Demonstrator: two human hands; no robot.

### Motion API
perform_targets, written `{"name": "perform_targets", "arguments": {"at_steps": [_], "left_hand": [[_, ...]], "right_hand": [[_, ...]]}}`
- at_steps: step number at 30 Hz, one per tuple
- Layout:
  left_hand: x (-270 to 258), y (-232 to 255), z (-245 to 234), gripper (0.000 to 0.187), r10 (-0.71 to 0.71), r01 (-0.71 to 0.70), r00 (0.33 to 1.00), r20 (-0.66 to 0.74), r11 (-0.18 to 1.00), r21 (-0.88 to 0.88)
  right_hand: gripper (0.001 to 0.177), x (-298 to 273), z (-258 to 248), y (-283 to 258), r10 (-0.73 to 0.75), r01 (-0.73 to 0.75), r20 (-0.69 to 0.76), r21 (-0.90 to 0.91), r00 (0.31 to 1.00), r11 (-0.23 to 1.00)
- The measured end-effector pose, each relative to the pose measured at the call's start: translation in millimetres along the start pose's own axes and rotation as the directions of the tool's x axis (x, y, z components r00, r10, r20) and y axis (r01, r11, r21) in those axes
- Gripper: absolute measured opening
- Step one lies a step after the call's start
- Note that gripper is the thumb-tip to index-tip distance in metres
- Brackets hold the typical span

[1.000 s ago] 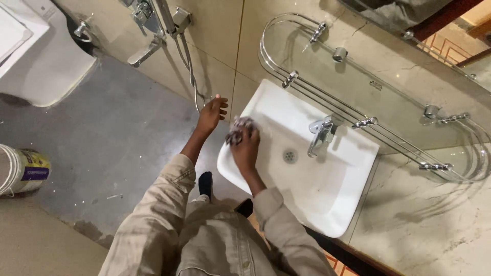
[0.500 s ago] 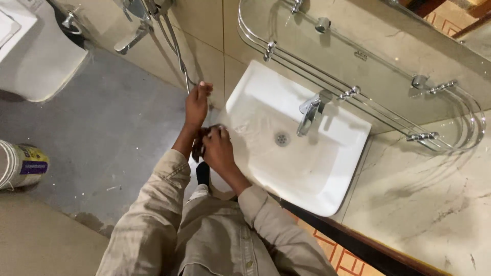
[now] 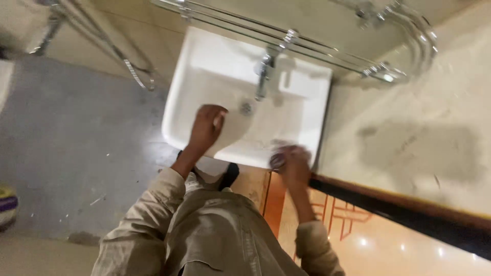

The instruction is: Cleaning a bathroom sink and faucet using a cloth.

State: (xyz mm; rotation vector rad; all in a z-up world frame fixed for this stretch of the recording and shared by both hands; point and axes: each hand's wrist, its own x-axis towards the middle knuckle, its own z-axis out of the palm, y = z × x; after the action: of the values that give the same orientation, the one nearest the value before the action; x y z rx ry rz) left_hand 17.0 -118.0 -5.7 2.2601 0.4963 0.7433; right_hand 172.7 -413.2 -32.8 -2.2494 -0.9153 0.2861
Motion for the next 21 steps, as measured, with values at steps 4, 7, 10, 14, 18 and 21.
{"name": "perform_targets", "arguments": {"at_steps": [4,7,10,14,18,21], "left_hand": [[-23,40,71,0.014,0.152,-0.128,0.975,0.160,0.980,-0.151],[-36,65,99,0.016,0.306,-0.256,0.925,0.228,0.941,-0.223],[-47,81,98,0.017,0.363,-0.291,0.889,0.280,0.918,-0.268],[-64,80,83,0.016,0.322,-0.251,0.889,0.324,0.937,-0.244],[-69,71,56,0.016,0.218,-0.178,0.936,0.276,0.970,-0.164],[-69,65,35,0.017,0.101,-0.079,0.968,0.230,0.992,-0.102]], "right_hand": [[0.033,3,-38,-1,0.302,-0.274,-0.187,0.159,0.935,0.948],[0.061,10,-38,3,-0.078,-0.098,-0.335,-0.477,0.939,0.873],[0.061,27,-33,28,-0.066,-0.166,-0.480,-0.425,0.875,0.890],[0.055,85,-47,45,-0.016,-0.192,-0.586,-0.291,0.810,0.937],[0.046,178,-54,48,-0.186,-0.036,-0.690,-0.294,0.699,0.955],[0.079,230,-45,22,-0.156,0.084,-0.658,-0.139,0.736,0.987]]}}
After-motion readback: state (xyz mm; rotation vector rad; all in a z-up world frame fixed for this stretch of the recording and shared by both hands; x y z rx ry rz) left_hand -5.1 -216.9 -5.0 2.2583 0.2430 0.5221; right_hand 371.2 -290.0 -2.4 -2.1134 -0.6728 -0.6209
